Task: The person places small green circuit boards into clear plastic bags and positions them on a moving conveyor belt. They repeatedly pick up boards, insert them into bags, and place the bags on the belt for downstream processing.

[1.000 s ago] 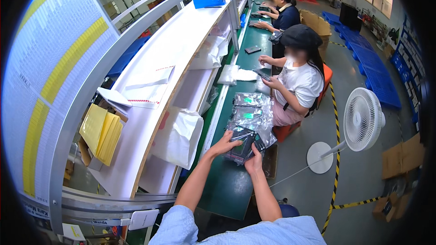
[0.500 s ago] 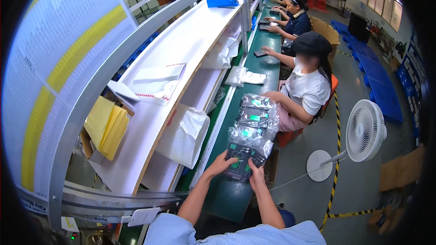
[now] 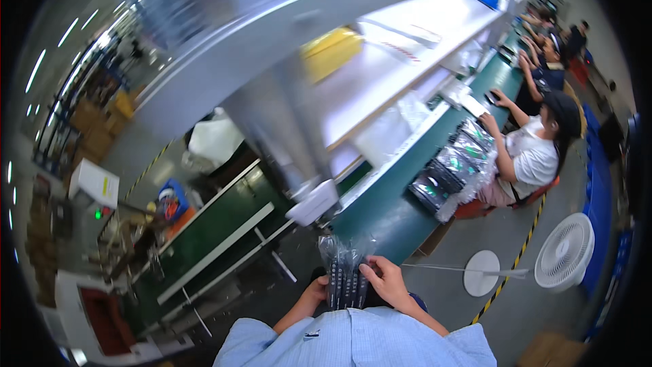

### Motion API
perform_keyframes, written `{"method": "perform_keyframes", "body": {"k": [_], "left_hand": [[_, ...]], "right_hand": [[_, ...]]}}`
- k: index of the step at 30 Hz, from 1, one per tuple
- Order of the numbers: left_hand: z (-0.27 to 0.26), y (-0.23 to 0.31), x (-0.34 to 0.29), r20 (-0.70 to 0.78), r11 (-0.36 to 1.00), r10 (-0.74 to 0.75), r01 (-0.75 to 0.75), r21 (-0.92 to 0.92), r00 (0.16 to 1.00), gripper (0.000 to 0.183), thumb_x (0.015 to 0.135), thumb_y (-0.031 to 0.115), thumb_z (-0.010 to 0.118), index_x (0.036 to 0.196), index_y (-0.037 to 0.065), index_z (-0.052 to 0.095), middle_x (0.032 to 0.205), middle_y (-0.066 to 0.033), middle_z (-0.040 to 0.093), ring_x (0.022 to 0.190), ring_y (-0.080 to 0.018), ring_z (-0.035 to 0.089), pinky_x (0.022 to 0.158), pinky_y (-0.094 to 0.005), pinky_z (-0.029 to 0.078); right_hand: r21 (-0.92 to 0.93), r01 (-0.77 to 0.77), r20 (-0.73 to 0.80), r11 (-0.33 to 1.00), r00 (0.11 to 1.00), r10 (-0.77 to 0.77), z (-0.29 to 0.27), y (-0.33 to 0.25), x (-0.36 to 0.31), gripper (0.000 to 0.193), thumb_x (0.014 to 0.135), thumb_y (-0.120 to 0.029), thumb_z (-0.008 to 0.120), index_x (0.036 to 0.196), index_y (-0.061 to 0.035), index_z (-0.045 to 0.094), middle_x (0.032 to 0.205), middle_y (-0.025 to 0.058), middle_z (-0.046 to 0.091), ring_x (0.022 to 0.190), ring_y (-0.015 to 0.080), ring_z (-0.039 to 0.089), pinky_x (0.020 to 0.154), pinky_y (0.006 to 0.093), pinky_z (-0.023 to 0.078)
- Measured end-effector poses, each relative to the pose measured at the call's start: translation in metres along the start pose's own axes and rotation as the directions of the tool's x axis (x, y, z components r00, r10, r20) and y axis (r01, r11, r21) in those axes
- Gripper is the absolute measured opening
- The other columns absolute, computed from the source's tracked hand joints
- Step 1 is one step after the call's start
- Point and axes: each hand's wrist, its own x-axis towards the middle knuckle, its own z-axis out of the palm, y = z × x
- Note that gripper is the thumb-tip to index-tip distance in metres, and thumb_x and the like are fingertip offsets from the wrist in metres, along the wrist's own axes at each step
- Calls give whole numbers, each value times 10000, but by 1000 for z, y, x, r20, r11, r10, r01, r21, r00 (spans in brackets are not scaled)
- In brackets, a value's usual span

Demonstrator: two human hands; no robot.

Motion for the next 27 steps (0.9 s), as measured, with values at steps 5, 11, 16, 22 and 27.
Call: {"method": "perform_keyframes", "body": {"k": [5,11,16,22,27], "left_hand": [[-25,-23,-91,57,965,206,-194,-175,977,590,659,199,667,1187,2,492,1129,-180,563,1037,-315,554,926,-485,409],[-33,-42,-200,-147,796,548,-567,-210,824,517,679,220,646,1130,0,524,1083,-178,587,990,-327,577,894,-508,423],[-35,-38,-297,-214,646,732,-758,-84,647,467,692,193,614,1106,-4,529,1055,-162,598,936,-300,600,868,-485,450],[-34,-51,-377,-319,412,827,-885,-217,463,571,636,234,616,1130,-35,515,1065,-203,585,947,-350,587,840,-495,468],[0,-33,-418,-281,223,926,-965,-136,253,588,656,217,579,1166,-57,472,1119,-214,556,973,-343,577,858,-466,466]], "right_hand": [[-91,146,59,985,988,-141,61,-16,-2,157,799,-94,591,886,34,620,704,89,591,608,109,534,564,250,435],[-102,209,288,973,942,-172,160,-33,-18,133,845,-86,555,890,31,601,666,39,503,615,94,452,567,236,378],[-32,439,420,898,821,-387,247,-66,-42,84,854,-44,526,863,31,562,728,89,502,658,175,492,601,276,399],[40,588,587,808,641,-495,329,-110,-40,55,838,-20,525,854,26,549,772,144,526,694,287,534,620,326,427],[237,658,810,715,273,-519,402,-109,-32,86,827,-42,540,877,26,559,798,162,545,733,314,555,650,344,443]]}}
